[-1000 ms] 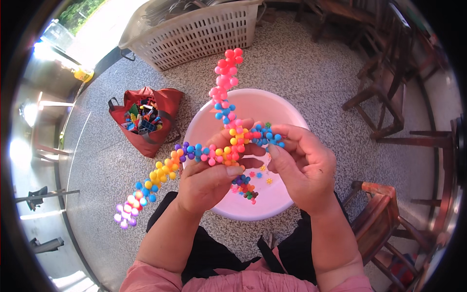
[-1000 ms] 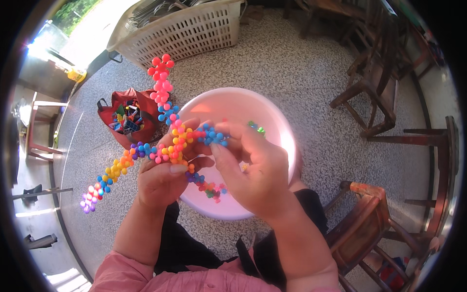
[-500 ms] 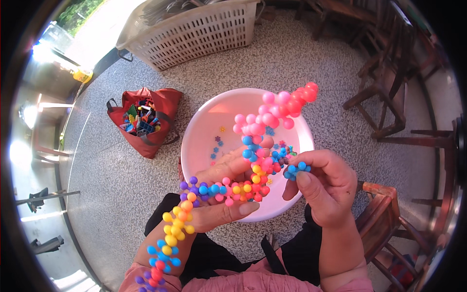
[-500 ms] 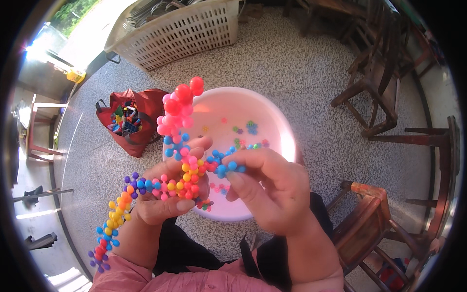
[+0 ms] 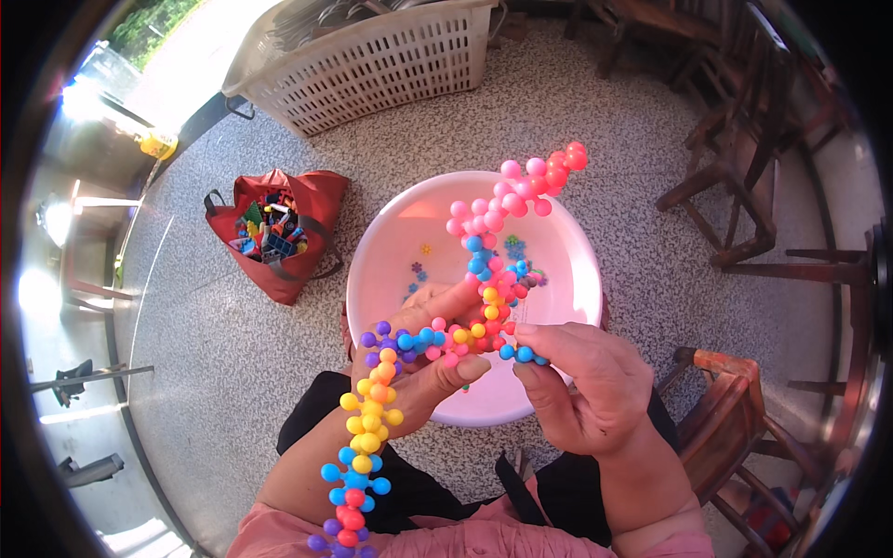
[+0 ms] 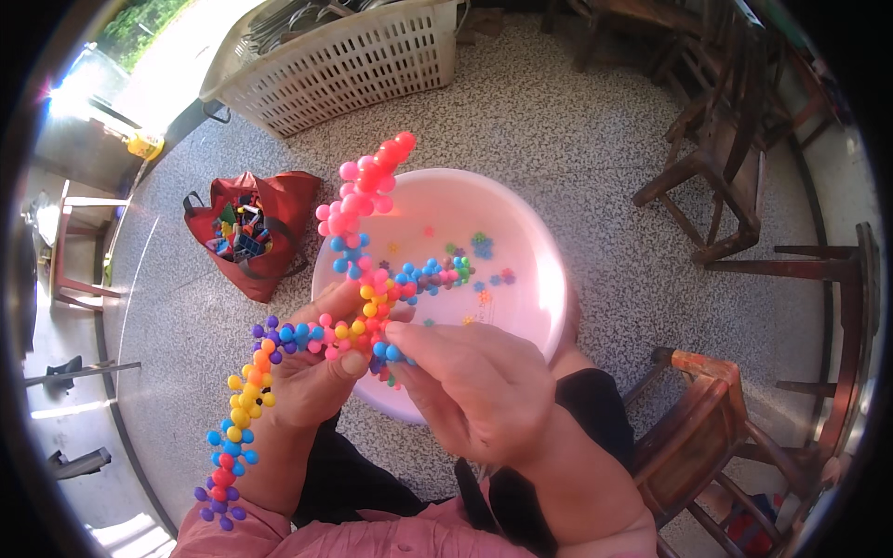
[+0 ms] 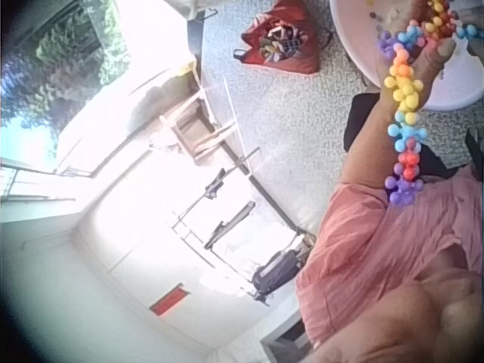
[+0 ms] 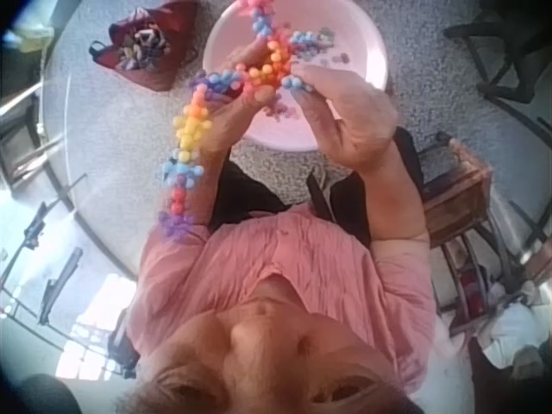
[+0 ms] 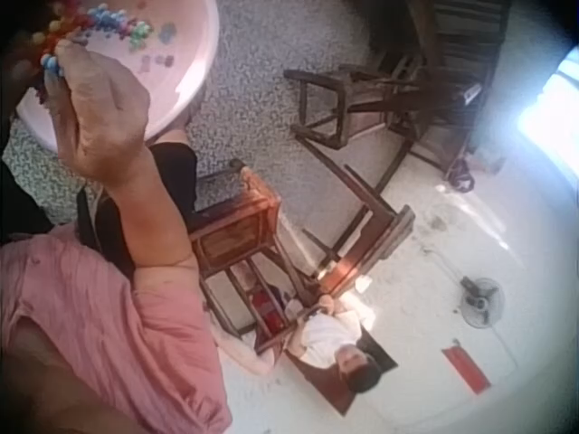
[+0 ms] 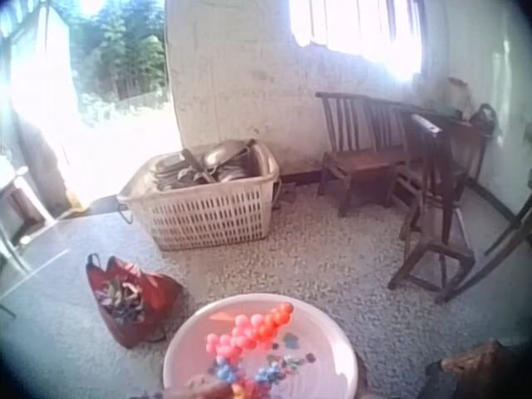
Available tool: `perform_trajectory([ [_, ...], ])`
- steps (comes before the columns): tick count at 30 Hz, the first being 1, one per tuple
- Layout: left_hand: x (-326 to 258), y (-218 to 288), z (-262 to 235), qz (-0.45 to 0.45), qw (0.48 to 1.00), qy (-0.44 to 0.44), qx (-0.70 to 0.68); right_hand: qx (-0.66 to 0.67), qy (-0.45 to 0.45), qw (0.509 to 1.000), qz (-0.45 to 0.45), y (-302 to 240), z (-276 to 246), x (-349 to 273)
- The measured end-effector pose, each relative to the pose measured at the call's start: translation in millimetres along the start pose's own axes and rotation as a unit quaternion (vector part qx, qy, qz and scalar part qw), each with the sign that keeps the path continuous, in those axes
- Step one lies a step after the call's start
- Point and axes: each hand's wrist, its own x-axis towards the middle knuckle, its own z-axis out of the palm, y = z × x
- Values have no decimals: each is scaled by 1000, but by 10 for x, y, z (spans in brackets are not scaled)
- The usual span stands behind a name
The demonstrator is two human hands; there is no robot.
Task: Assembling a structure using colorful plastic flower-shaped building blocks.
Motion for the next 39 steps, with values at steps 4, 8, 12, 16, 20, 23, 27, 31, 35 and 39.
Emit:
perform_trajectory([
  [4,26,71,39,-111,992,61,-24,-63,6,998,-20,36,11,-11],
  [8,9,38,33,-73,993,82,-48,-58,20,998,-9,37,27,-3],
  [12,5,19,37,-107,987,101,-65,-83,24,996,-26,54,49,-9],
  [16,28,43,37,-72,991,89,-74,-107,9,993,-46,110,82,-48],
  [20,23,78,16,-77,992,87,-54,-129,1,990,-65,111,78,-29],
  [23,29,7,7,-76,992,88,-44,-147,-20,987,-59,112,59,-42],
  [27,76,-61,-54,46,996,62,35,-125,-31,990,-53,99,78,-44],
  [31,91,-72,-77,55,993,52,88,-141,-42,988,-53,103,61,-58],
  [35,75,-50,9,6,995,93,-25,-165,-29,984,-52,117,100,-77],
  [39,88,17,5,-116,985,100,-76,-181,-23,981,-61,138,106,-68],
])
